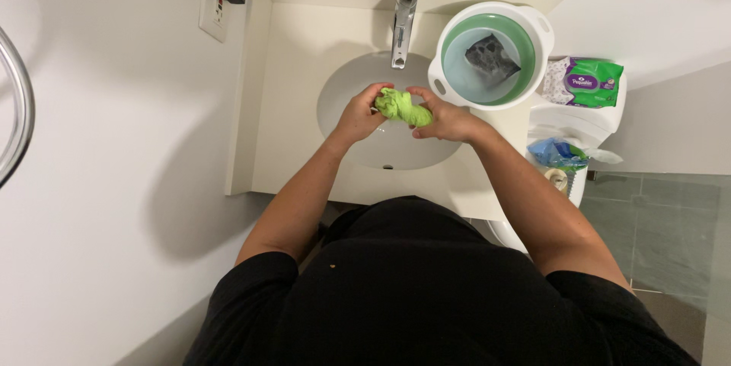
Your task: The person wrings out a green cloth in a sink, then uses it to wipe down the surface and sides of a bathroom vanity and cabinet.
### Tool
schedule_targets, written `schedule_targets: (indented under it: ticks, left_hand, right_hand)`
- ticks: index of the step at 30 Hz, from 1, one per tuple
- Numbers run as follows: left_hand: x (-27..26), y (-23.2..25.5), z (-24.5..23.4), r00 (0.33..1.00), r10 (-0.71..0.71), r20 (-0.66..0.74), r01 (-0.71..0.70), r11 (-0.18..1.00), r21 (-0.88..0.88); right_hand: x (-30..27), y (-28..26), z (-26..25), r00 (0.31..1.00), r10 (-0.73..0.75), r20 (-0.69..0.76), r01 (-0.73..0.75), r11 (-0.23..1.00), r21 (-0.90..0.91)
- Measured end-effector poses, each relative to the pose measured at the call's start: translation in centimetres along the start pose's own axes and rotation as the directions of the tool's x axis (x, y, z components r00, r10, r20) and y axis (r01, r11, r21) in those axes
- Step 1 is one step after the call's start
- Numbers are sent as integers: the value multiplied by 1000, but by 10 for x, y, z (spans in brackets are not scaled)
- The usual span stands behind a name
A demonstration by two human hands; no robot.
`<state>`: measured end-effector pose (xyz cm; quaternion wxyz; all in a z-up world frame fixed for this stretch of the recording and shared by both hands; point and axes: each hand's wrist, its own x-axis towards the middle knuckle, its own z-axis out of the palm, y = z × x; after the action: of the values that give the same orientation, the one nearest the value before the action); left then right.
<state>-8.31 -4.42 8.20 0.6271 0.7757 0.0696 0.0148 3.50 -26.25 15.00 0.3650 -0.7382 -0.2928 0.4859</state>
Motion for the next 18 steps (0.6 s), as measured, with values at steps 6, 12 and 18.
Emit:
schedule_targets:
  ticks: [6, 12, 18]
  left_hand:
    - [5, 5, 4, 962, -273, 25, 264, 895, -360]
    - [0, 2, 15, 860, -509, 42, 389, 601, -698]
    - [-32, 14, 49, 877, -325, -353, 19, 759, -651]
  right_hand:
    - [12, 19, 9, 898, -406, -170, 378, 910, -171]
    - [30, 23, 41, 968, 40, -247, 18, 973, 229]
    - [42, 24, 39, 976, 154, -153, -7, 728, 685]
